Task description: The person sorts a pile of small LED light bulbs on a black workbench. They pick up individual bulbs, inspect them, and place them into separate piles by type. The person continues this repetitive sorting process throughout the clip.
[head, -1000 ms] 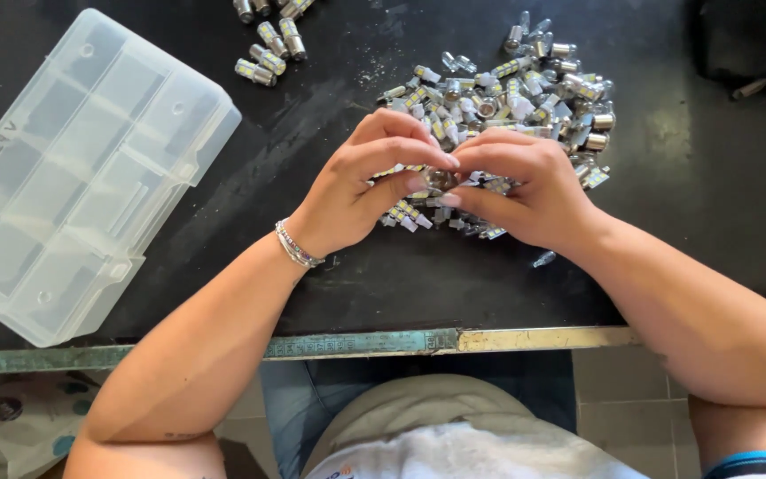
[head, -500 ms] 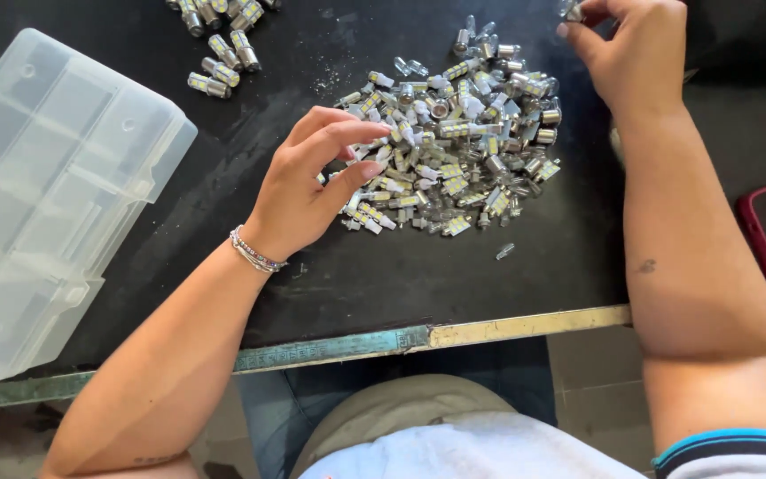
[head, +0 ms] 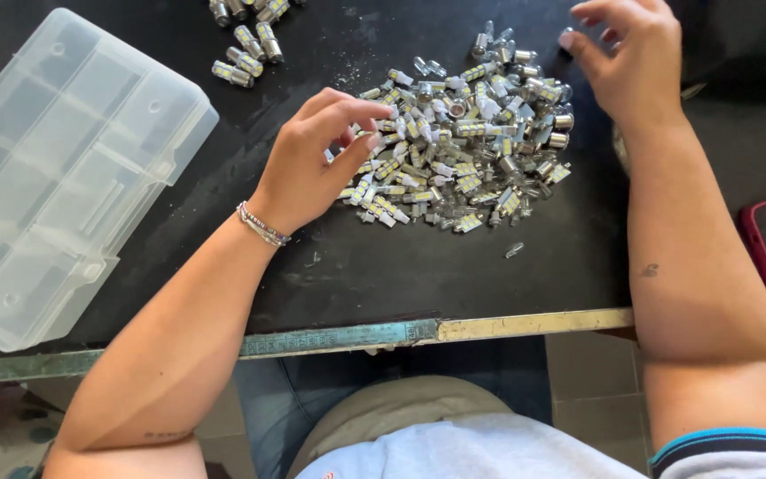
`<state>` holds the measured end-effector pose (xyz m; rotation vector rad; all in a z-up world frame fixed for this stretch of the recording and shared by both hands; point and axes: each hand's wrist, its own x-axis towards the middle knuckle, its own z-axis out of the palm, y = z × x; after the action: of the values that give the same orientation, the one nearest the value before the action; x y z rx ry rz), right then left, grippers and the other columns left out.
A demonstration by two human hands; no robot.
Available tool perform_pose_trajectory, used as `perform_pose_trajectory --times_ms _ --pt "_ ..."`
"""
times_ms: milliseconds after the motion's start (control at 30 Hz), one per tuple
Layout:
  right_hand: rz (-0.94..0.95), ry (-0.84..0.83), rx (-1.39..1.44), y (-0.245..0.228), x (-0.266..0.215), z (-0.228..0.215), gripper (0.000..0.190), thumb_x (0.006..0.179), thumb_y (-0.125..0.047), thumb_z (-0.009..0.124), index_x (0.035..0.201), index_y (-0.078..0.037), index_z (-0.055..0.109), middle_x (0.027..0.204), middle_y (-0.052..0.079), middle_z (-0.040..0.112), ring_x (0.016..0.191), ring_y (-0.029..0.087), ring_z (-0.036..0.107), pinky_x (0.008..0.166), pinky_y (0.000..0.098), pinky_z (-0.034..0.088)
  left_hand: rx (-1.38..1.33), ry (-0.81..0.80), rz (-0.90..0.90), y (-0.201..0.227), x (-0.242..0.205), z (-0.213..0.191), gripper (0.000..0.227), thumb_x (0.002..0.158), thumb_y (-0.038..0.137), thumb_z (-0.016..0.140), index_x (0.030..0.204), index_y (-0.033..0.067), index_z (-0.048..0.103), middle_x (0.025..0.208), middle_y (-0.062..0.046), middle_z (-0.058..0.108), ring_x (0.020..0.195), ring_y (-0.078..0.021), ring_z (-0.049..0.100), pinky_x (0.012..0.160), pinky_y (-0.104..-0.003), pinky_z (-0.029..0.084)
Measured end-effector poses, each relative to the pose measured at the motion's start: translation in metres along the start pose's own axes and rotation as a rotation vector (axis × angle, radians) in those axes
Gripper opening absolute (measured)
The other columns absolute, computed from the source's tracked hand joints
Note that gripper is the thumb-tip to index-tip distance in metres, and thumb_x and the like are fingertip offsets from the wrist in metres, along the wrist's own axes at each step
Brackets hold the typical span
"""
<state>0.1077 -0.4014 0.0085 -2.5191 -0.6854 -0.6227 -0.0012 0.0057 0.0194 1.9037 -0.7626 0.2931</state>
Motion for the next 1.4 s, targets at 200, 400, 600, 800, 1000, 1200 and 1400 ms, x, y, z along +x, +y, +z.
perform_pose_trajectory --times_ms 200,400,600,800,1000,1200,1400 --pt "-0.146 -0.143 -0.060 0.005 -0.001 0.026 0.013 0.109 -0.015 0.084 0.121 -0.011 0.084 0.114 0.009 0.074 0.093 0.030 0.056 0.088 0.0417 0.046 0.004 0.022 -0.039 0.001 0.001 -0.003 0.025 0.104 0.002 0.063 0.126 0.0133 0.067 0.107 -0.006 0.061 0.085 -0.0160 0.060 0.080 -0.030 0.054" --pt "-0.083 -0.231 -0.002 0.002 0.006 0.029 0.019 0.106 -0.020 0.079 0.122 -0.010 0.080 0.122 0.009 0.072 0.108 0.031 0.051 0.098 0.0423 0.042 0.035 0.025 -0.036 -0.001 0.002 -0.004 0.025 0.104 0.002 0.064 0.126 0.0128 0.068 0.107 -0.007 0.062 0.080 -0.0159 0.059 0.078 -0.030 0.054" --pt "-0.108 -0.171 0.034 -0.002 0.007 0.026 0.018 0.099 -0.009 0.086 0.115 -0.010 0.077 0.096 0.005 0.072 0.096 0.027 0.056 0.090 0.0395 0.046 0.095 0.028 -0.007 -0.005 0.002 -0.005 0.022 0.106 0.003 0.064 0.126 0.0107 0.068 0.108 -0.008 0.061 0.080 -0.0161 0.061 0.077 -0.030 0.054" --pt "0.067 0.120 -0.003 0.037 -0.004 -0.004 0.017 0.111 0.007 0.087 0.105 -0.003 0.074 0.092 0.009 0.069 0.075 0.019 0.063 0.063 0.0349 0.050 0.122 0.052 -0.004 -0.002 0.002 -0.007 0.021 0.104 0.000 0.067 0.123 0.0082 0.069 0.107 -0.010 0.062 0.091 -0.0176 0.063 0.080 -0.030 0.057" --pt "0.198 0.046 0.032 0.069 -0.010 0.023 0.017 0.110 -0.012 0.089 0.105 -0.003 0.076 0.088 0.006 0.068 0.076 0.018 0.059 0.068 0.0343 0.048 0.131 0.049 -0.030 -0.002 0.002 -0.008 0.020 0.105 0.000 0.066 0.123 0.0084 0.070 0.107 -0.009 0.062 0.092 -0.0173 0.061 0.080 -0.029 0.057" --pt "0.156 0.058 0.028 0.065 -0.009 0.024 0.014 0.107 -0.011 0.087 0.106 -0.001 0.076 0.096 0.007 0.072 0.082 0.020 0.063 0.075 0.0363 0.050 0.127 0.061 -0.031 -0.002 0.002 -0.009 0.022 0.104 -0.001 0.066 0.123 0.0082 0.070 0.107 -0.009 0.062 0.090 -0.0170 0.060 0.080 -0.030 0.057" --pt "0.167 0.049 0.200 0.055 -0.007 0.021 0.017 0.095 0.008 0.082 0.110 0.002 0.075 0.108 0.012 0.077 0.103 0.026 0.075 0.095 0.0347 0.059 0.138 0.051 0.000 -0.002 0.001 -0.008 0.021 0.105 0.000 0.066 0.123 0.0083 0.069 0.108 -0.010 0.062 0.093 -0.0179 0.062 0.081 -0.030 0.057"
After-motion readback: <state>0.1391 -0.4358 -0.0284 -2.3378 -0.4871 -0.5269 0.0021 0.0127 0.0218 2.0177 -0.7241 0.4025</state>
